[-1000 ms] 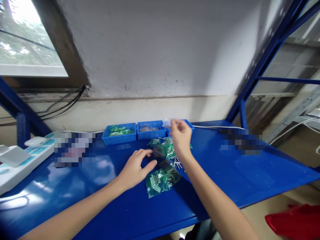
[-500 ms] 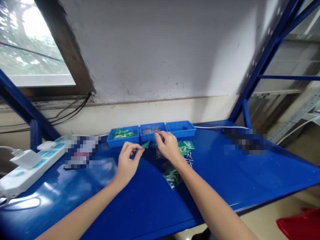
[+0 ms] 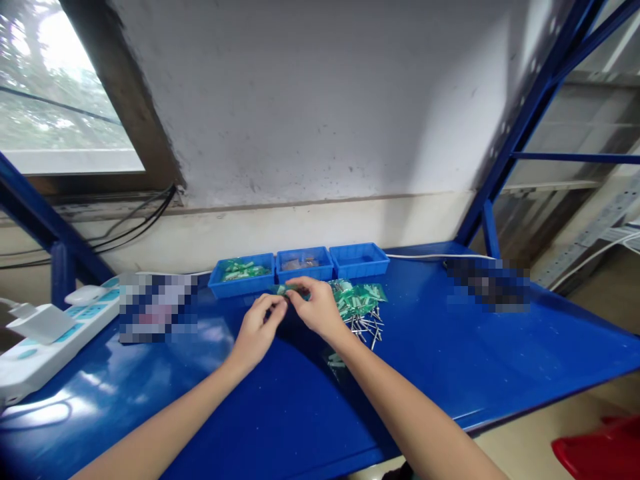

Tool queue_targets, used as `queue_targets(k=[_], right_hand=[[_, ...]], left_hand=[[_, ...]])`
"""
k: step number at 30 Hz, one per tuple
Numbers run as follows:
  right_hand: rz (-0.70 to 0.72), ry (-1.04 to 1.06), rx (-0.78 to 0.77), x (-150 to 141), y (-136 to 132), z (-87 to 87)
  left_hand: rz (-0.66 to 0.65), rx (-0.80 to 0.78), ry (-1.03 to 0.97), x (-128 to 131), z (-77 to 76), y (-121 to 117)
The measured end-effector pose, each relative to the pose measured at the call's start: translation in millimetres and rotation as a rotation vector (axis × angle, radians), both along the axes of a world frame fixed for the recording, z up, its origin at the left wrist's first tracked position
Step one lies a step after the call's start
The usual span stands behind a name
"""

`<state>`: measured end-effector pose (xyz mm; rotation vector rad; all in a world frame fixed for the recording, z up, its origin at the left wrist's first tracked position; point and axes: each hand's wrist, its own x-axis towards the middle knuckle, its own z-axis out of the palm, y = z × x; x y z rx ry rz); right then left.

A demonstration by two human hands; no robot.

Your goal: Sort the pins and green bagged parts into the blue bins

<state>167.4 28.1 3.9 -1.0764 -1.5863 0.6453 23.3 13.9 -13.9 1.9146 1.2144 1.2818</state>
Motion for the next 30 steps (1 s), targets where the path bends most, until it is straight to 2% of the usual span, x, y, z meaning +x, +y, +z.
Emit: queue_targets(k=[2,4,9,11,13,17,22,24,28,30], right_hand=[[0.002,-0.115,0.114,0,-1,0.4],[0.016,-0.197,0.234,-1,-2,-0.9],[-0.001,-0.312,0.364,-4,-2,-8.8],[-0.042,-0.342,0.345,-5,-2,-10.6],[-0.085,-0.343,0.259,-5,-2,-10.2],[-0.027,-0.250,0.033,0,0,-5.6],[0.001,-0.241,0.019,3,1,-2.3],[0.019,-0.270,0.055,1,-1,-2.1],[0.053,-0.343,0.190,-2,-4,-3.0],[0.070,-0.380,0.251,-2,-5,-3.8]], left_hand=[[0.051,-0.189,-0.236,-4,-2.1,7],[0.082,-0.309,-0.398,-7,-4.3,14],[0.058,-0.303,-0.436,-12,-5.6,18],[0.070,-0.255,-0.421,-11,-5.1,16],[0.069,-0.192,-0.383,-10,-4.8,15],[0.000,-0.108,-0.248,-7,-5.5,10],[-0.078,-0.099,-0.064,-6,-4.0,8],[-0.100,-0.159,-0.089,-8,-0.2,10],[-0.127,-0.466,-0.431,-17,9.7,16],[-0.129,-0.573,-0.513,-20,12.2,19]])
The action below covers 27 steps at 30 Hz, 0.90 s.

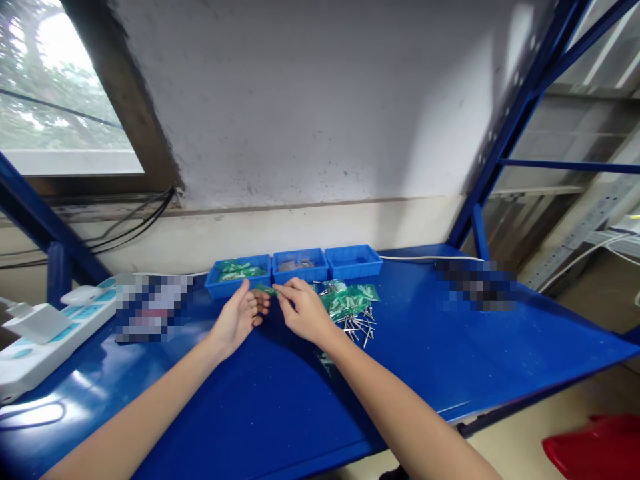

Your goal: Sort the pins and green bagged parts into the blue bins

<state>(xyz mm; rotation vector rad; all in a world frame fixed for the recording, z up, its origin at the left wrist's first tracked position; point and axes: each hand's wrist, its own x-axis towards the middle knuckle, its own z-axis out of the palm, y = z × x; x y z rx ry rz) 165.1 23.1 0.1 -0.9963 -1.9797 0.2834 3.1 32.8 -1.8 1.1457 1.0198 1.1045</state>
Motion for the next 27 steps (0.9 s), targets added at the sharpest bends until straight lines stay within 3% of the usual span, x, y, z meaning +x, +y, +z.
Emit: queue_targets(k=[3,6,11,14,17,21,27], right_hand=[[0.040,-0.086,0.065,0,-1,-0.9],[0.036,-0.112,0.101,0,-1,-1.0],[-0.129,0.012,0.074,4,4,-0.5],[-0.255,-0.020,0.035,13,12,1.2],[-0.345,-0.110,-0.019,28,21,4.4],[-0.381,-0.207,-0.099,51,31,5.5],[-0.372,-0.345,-0.187,66,34,-7.5]], left_hand=[[0.066,0.086,0.147,-4,-0.3,3],[0.222,0.239,0.266,-14,4.2,6],[0.547,0.527,0.454,-44,30.6,25],[0.701,0.794,0.816,-57,34.3,46],[0.571,0.871,1.059,-59,20.9,62],[0.373,0.848,1.178,-52,1.4,63],[0.451,0.866,1.314,-33,-4.3,40]])
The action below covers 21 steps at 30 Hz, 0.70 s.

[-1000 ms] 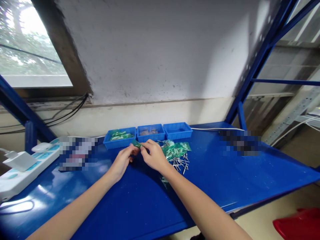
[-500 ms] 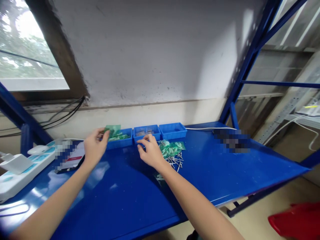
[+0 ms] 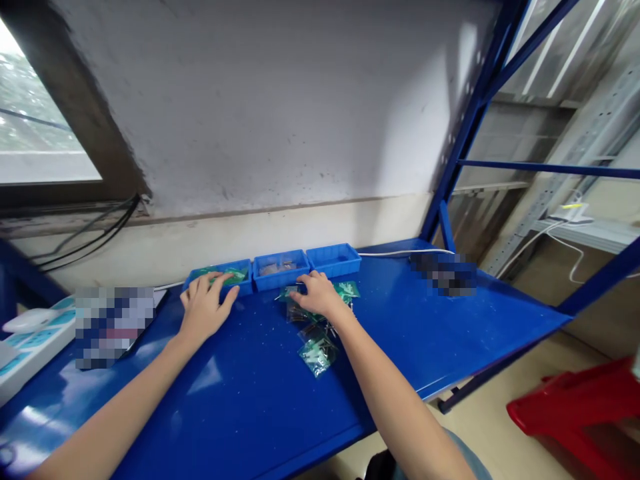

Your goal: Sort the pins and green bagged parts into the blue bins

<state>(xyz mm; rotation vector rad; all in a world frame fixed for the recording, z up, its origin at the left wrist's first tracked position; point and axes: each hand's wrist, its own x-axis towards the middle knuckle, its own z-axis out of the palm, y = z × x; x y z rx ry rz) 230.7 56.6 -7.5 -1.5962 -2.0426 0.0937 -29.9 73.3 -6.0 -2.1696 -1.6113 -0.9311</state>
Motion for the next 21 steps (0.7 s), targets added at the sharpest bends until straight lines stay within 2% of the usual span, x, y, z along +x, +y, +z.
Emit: queue_targets(k=[2,5,11,15,18,21], right_hand=[[0.036,-0.044,-0.017,-3,-2,-3.6],[0.060,-0.092,-0.002,-11,-5,-4.3],[0.041,-0.100,0.120,-30,-7,4.6],[0.005,0.097,0.245,-46,-18,8.3],[0.075,0.249,0.291,-61,-29,7.1],[0.226,0.241,0.285,-71,-35,3.6]], left_hand=[[-0.025,0.037,0.012,7,-1.8,-4],[-0.131,0.059,0.003,13,-5.8,-5],[-0.254,0.041,-0.147,7,-9.2,2],[-0.462,-0.325,-0.344,16,-8.3,-12],[-0.445,-0.546,-0.638,29,-8.8,-25],[-0.422,-0.636,-0.961,38,-10.8,-29]])
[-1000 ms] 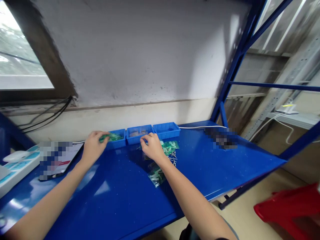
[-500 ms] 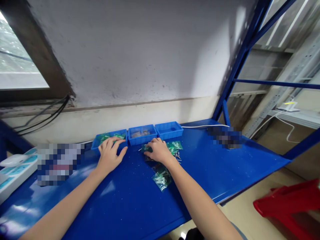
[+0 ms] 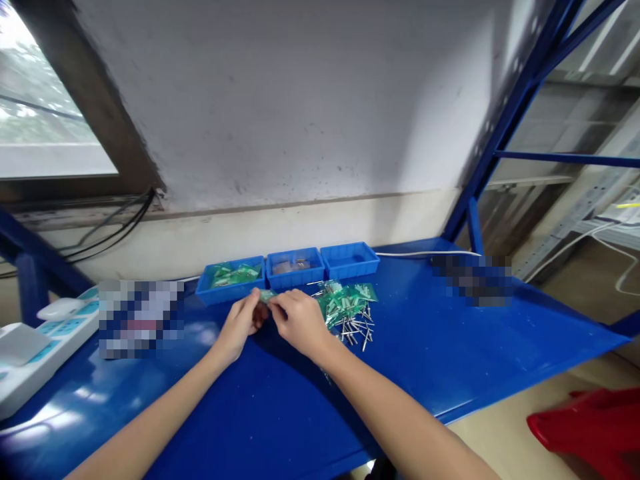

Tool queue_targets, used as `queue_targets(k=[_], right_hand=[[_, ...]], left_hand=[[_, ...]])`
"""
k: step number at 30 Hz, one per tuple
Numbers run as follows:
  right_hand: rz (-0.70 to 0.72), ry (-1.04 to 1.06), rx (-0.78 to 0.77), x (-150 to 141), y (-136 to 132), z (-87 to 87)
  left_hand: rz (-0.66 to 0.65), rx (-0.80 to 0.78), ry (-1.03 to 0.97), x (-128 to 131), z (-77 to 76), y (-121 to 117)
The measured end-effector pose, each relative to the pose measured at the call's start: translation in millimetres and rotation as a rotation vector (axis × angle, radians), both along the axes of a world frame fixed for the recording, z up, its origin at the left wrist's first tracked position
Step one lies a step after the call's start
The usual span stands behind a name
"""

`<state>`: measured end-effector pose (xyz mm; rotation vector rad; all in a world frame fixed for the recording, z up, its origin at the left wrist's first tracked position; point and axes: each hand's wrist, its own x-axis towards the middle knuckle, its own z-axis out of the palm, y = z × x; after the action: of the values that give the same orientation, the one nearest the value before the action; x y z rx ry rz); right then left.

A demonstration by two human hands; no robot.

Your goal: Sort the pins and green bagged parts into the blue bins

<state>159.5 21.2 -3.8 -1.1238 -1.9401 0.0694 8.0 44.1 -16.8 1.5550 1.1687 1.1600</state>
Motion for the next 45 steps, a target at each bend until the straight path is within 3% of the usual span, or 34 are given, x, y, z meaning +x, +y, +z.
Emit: queue_targets(k=[4,9,11,15,18,22,27,34,39,41,45], right_hand=[[0.089,0.015,-0.059,-4,-1,-0.6],[0.075,0.308,-0.375,2,0,4.7],[0.041,0.397,-0.428,4,3,4.2],[-0.002,0.382,-0.378,5,7,0.2],[0.056,0.318,-0.275,2,5,-1.8],[0.171,0.259,-0.120,-1,2,-4.6],[0.209,0.200,-0.103,-1,3,-11.1],[0.053,0.189,-0.273,1,3,-3.9],[0.097,0.460,-0.541,2,6,0.1],[0.060,0.490,-0.509,2,7,-1.6],[0.120,0.271,-0.241,3,6,-5.1]], left_hand=[[0.057,0.080,-0.036,-2,-3.0,5],[0.056,0.268,0.096,-2,-2.0,-1],[0.026,0.329,0.151,0,-0.2,-5],[-0.016,0.360,0.218,1,2.2,-8],[-0.054,0.304,0.214,-1,1.4,-4],[-0.067,0.181,0.126,-6,-1.1,4],[-0.054,0.086,-0.031,-8,-4.5,11],[0.173,0.242,-0.056,-9,-5.4,8],[-0.007,0.567,0.213,-3,1.9,-5],[-0.070,0.611,0.295,-1,3.2,-8],[-0.048,0.449,0.258,-5,0.0,-4]])
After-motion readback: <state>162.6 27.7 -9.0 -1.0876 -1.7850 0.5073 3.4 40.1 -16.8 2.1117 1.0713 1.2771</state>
